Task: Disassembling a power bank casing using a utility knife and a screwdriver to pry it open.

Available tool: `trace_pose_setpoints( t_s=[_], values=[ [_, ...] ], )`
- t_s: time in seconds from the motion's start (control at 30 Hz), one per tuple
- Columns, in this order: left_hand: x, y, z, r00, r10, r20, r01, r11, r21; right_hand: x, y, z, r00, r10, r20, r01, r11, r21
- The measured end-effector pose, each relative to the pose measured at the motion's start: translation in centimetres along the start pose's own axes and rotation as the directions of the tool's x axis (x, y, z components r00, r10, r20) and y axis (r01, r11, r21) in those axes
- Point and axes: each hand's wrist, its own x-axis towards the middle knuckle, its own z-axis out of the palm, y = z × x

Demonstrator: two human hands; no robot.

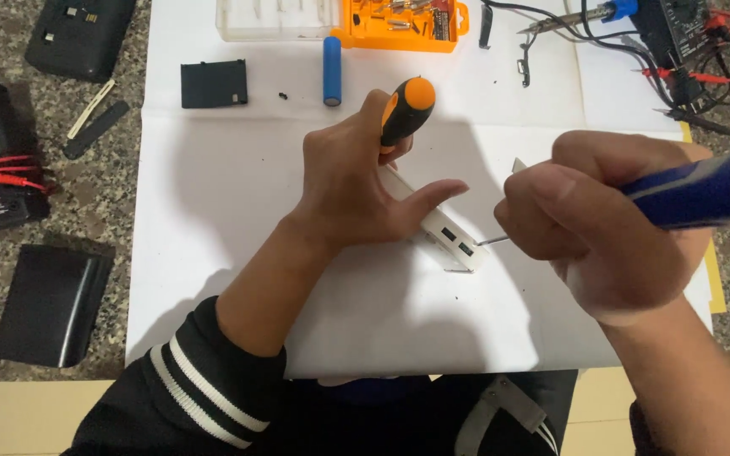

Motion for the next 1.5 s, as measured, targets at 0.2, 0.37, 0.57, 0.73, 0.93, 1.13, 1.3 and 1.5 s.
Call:
trace_pose_setpoints(
  t_s=[0.2,0.37,0.57,0.73,0.93,1.13,1.3,1.5],
  values=[
    [0.0,0.1,0.1,1.0,-0.016,-0.002,0.016,1.0,0.007,-0.5,0.4,-0.1,0.998,-0.065,-0.006,0.065,0.998,-0.019],
    [-0.1,0.0,0.2,0.999,-0.044,0.016,0.044,0.999,0.006,-1.2,0.6,0.1,0.98,-0.2,-0.026,0.195,0.973,-0.121],
    [0.0,0.1,0.2,1.0,-0.011,-0.002,0.011,1.0,0.006,-2.2,1.1,0.4,0.953,-0.296,0.071,0.299,0.866,-0.4],
    [-0.2,0.0,0.3,1.0,-0.028,0.001,0.028,1.0,0.011,-3.5,1.1,2.0,0.925,-0.271,0.266,0.38,0.672,-0.636],
    [0.1,0.2,-0.1,0.999,-0.026,0.027,0.026,1.0,-0.003,-4.0,0.5,2.7,0.928,-0.252,0.276,0.369,0.731,-0.574],
    [-0.2,0.0,0.2,0.998,-0.053,0.025,0.053,0.999,0.011,-4.5,1.4,0.7,0.968,-0.246,-0.039,0.199,0.857,-0.475],
    [-0.2,-0.1,0.3,0.999,-0.046,-0.01,0.046,0.999,0.015,-4.2,1.3,-0.4,0.931,-0.012,-0.364,0.058,0.992,0.114],
    [0.1,0.2,-0.2,0.989,-0.149,-0.007,0.141,0.95,-0.278,-2.8,0.2,-0.9,0.956,-0.131,-0.262,0.155,0.985,0.072]
  ],
)
